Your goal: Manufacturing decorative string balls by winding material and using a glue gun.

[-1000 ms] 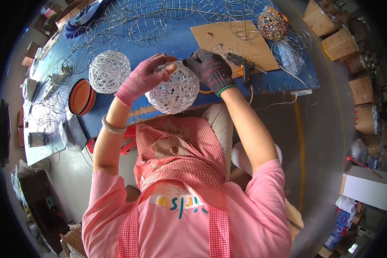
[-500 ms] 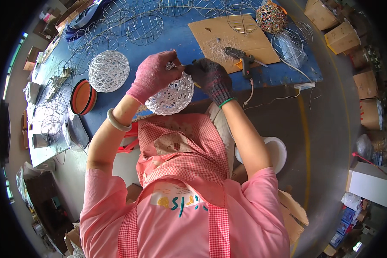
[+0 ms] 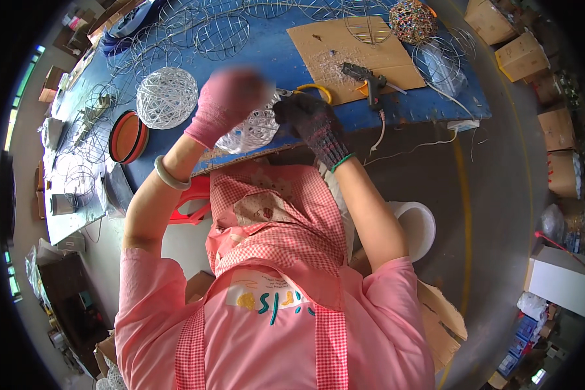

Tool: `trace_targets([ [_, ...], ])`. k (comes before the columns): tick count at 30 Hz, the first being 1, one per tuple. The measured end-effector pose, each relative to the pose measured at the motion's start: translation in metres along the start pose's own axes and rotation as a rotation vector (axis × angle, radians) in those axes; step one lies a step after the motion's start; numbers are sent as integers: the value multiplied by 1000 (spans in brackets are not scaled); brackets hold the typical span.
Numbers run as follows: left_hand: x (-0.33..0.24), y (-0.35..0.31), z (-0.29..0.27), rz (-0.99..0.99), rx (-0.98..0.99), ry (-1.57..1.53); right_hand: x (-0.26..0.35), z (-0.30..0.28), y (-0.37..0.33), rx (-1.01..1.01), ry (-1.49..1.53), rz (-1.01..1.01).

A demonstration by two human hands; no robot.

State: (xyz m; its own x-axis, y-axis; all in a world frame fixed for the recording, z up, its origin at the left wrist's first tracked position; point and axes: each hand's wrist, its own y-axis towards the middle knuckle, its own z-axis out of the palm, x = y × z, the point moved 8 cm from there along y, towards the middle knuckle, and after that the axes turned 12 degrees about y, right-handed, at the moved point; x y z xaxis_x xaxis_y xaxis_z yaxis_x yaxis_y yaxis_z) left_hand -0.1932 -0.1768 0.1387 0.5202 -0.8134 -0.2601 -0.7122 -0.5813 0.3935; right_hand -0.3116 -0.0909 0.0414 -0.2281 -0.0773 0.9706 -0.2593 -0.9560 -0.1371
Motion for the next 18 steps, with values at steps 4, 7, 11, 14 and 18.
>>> trace_targets([
  [4, 5, -3, -5, 82, -99, 106, 10, 30, -3, 119, -186, 100],
  [7, 13, -1, -8, 27, -154, 103, 22, 44, 4, 286, -648, -496],
  [11, 28, 6, -9, 67, -164, -8, 27, 52, 12, 230, -567, -306],
  [14, 42, 10, -1, 136, -19, -178, 30, 47, 8, 307, -670, -427],
  [18, 61, 8, 38, -45, 257, -846, 28, 41, 12, 238, -784, -647],
])
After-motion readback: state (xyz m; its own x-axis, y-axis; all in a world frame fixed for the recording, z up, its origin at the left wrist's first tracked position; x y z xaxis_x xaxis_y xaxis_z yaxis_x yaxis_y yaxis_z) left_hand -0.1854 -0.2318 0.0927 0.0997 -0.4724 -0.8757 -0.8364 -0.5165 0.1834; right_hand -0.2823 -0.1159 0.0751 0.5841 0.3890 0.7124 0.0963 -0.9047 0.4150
